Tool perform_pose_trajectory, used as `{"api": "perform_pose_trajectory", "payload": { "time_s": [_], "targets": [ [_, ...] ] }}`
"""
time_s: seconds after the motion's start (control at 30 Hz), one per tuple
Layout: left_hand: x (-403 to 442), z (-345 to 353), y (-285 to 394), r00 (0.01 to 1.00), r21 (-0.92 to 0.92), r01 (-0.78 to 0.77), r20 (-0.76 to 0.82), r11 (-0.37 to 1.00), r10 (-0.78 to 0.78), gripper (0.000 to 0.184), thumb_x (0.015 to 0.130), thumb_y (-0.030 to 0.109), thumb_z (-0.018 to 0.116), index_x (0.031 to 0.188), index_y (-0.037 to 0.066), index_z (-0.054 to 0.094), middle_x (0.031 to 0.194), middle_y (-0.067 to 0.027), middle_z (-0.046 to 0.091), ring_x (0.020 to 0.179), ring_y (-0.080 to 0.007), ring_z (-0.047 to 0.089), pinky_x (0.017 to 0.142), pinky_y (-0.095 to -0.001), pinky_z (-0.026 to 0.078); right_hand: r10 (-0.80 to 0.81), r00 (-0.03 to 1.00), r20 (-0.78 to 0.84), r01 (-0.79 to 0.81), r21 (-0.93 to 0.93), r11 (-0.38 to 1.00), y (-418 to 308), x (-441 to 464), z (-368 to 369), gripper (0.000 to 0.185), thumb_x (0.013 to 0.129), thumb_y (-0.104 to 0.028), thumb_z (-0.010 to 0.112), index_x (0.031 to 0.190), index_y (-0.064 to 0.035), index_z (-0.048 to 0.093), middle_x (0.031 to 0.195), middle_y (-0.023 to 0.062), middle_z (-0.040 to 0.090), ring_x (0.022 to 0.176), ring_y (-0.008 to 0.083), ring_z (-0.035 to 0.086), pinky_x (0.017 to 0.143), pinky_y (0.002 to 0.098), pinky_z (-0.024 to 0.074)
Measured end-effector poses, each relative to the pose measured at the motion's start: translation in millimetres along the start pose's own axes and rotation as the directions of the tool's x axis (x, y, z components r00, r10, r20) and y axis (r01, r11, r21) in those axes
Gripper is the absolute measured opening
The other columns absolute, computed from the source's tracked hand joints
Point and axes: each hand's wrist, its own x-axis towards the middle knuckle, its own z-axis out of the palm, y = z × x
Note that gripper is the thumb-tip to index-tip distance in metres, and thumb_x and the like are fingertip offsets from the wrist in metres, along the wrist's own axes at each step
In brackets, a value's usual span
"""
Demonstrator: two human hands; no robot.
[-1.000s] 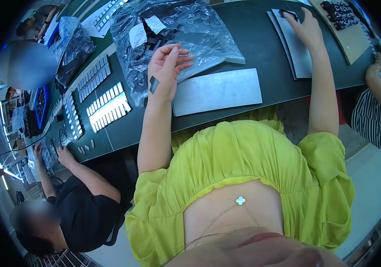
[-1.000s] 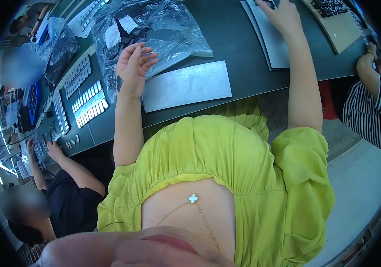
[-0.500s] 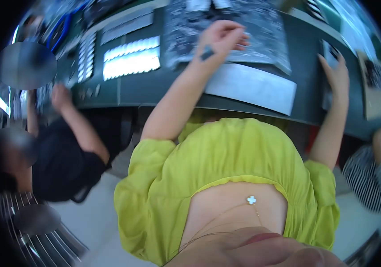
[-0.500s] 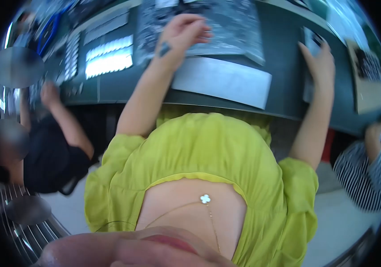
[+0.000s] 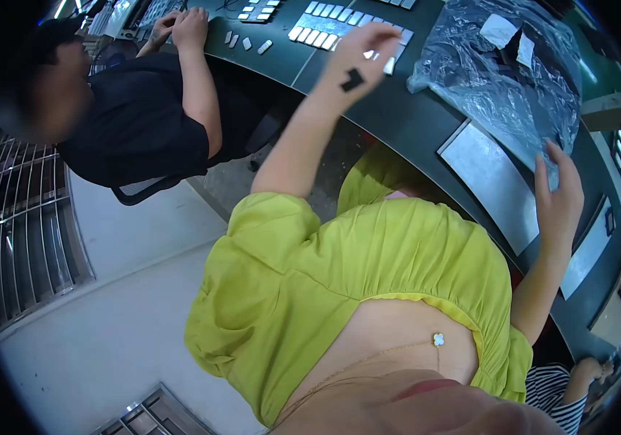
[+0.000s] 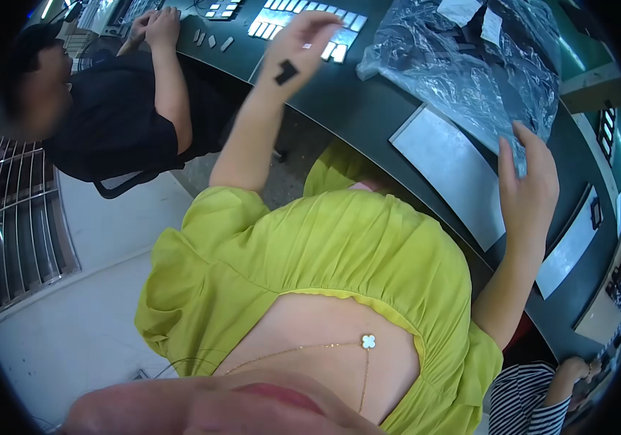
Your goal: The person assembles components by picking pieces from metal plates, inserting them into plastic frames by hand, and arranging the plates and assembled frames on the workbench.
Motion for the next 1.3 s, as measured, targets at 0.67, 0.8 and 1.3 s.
{"api": "perform_pose_trajectory", "payload": {
  "time_s": [0.67,0.8,1.3],
  "targets": [
    [47,-152,-179,0.765,-0.038,0.642,-0.047,0.766,-0.643,0.03,0.083,0.031,0.058,0.09,0.002,0.062,0.084,-0.0075,0.064,0.075,-0.0145,0.06,0.061,-0.0237,0.048,-0.178,0.737,0.652,-0.529,0.72,0.45,-78,32,39,0.033,0.084,-0.015,0.058,0.11,0.0044,0.054,0.106,0.0146,0.06,0.102,0.0227,0.058,0.09,0.0327,0.0436],
    [61,-152,-175,0.71,-0.021,0.704,0.033,0.71,-0.703,0.026,0.083,0.028,0.059,0.09,0.004,0.062,0.082,-0.0055,0.063,0.068,-0.0124,0.058,0.058,-0.0229,0.047,-0.145,0.684,0.715,-0.711,0.698,0.091,-90,85,99,0.049,0.086,-0.022,0.055,0.119,0.0126,0.042,0.12,0.0248,0.049,0.113,0.0272,0.051,0.095,0.0346,0.0417],
    [31,-154,-124,0.724,-0.098,0.69,0.126,0.717,-0.679,0.025,0.08,0.025,0.065,0.093,0.003,0.064,0.08,-0.0026,0.062,0.074,-0.0135,0.058,0.067,-0.0267,0.047,0.019,0.646,0.763,-0.764,0.645,0.015,-76,126,167,0.036,0.081,-0.014,0.062,0.104,0.0102,0.048,0.097,0.0149,0.054,0.089,0.0188,0.056,0.078,0.0265,0.0502]
  ]
}}
